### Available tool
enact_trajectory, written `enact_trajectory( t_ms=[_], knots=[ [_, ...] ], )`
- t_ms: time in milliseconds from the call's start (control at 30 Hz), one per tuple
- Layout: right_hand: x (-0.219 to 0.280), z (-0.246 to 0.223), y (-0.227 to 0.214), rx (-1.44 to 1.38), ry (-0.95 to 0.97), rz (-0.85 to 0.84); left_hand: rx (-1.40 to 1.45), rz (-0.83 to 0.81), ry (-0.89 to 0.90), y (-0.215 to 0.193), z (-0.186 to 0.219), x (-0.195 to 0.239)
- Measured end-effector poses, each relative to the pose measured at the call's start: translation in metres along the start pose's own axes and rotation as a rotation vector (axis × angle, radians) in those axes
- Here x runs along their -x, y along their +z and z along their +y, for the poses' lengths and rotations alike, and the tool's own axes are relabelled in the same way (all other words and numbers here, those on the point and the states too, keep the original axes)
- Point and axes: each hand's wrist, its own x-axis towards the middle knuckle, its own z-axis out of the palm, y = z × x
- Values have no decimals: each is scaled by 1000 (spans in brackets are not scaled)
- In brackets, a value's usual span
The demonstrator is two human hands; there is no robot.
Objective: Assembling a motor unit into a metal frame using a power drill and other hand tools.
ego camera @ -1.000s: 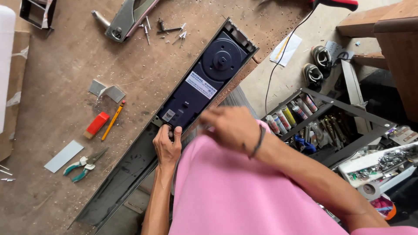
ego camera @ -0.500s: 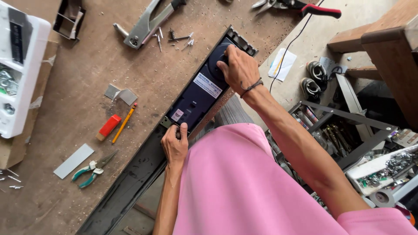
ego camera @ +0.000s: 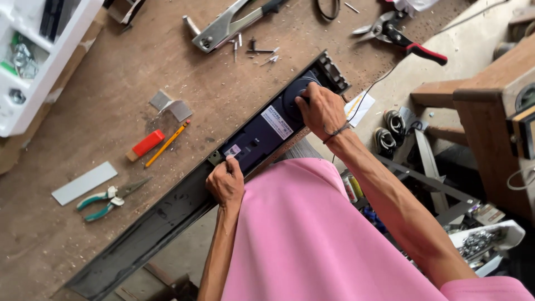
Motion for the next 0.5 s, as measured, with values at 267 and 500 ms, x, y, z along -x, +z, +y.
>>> enact_trajectory(
  t_ms=[267, 500],
  knots=[
    [17, -7, -25, -121, -80, 103, -12, -157, 69, -35, -5, -4],
    [23, -6, -54, 38, -20, 226, 118, -175, 238, -36, -17, -3]
  ],
)
